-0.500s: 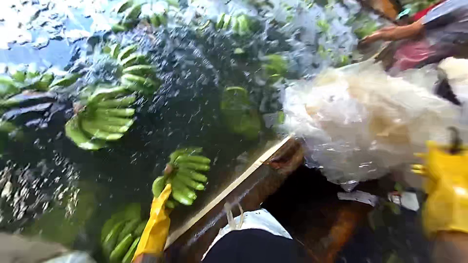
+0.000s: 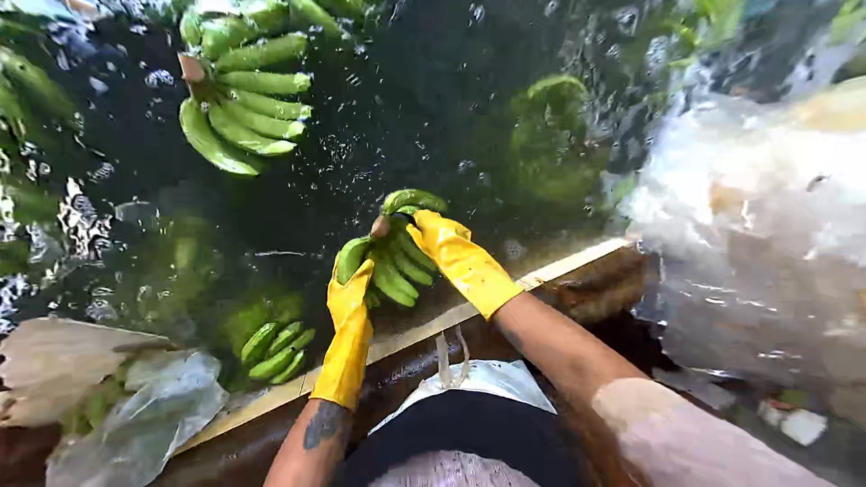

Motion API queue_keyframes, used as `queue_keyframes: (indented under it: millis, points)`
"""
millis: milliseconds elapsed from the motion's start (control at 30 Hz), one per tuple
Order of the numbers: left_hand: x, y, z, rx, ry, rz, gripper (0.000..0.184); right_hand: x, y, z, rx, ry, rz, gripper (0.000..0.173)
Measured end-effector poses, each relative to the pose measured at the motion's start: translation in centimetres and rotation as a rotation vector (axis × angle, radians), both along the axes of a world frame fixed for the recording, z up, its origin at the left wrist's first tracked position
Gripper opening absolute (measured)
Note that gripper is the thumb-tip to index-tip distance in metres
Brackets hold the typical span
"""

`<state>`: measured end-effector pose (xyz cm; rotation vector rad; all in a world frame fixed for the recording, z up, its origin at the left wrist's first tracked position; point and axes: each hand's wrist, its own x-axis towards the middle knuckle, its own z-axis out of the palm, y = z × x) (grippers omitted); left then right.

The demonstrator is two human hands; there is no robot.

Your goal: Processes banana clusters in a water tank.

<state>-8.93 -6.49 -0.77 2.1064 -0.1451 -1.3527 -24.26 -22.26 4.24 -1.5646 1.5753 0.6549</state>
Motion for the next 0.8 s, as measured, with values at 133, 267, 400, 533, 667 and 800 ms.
queue_keyframes:
  millis: [133,267,400,533,667,800]
  points:
    - [-0.2,-2.3,2.2,0.065,-0.011,-0.009,0.076,0.1,-2.2,-0.5,-0.072,0.008,-0.026,0.044]
    - [-0.5,-2.5,2.0,0.029,-0.063,-0.043,0.08,1.0,-4.0,-0.8,-0.044,0.012,0.079,0.038]
    - [-1.0,-5.3,3.3,-0.006,-0.078,0.01,0.078,2.6,-2.7,-2.3,-0.156,-0.024,-0.031,0.04]
    - [-1.0,-3.5,2.2,-0.063,-0.141,-0.052,0.073,1.1,-1.8,-1.3,-0.023,-0.109,0.002,0.042]
    - [-2.2,-5.1,4.2,-0.03,-0.123,-0.106,0.082,-0.2,-1.0,-1.3,0.075,-0.178,-0.152,0.045]
    - [-3.9,-4.2,3.6,-0.175,-0.26,-0.277,0.081,-3.2,4.0,0.0,0.117,-0.372,-0.512,0.049]
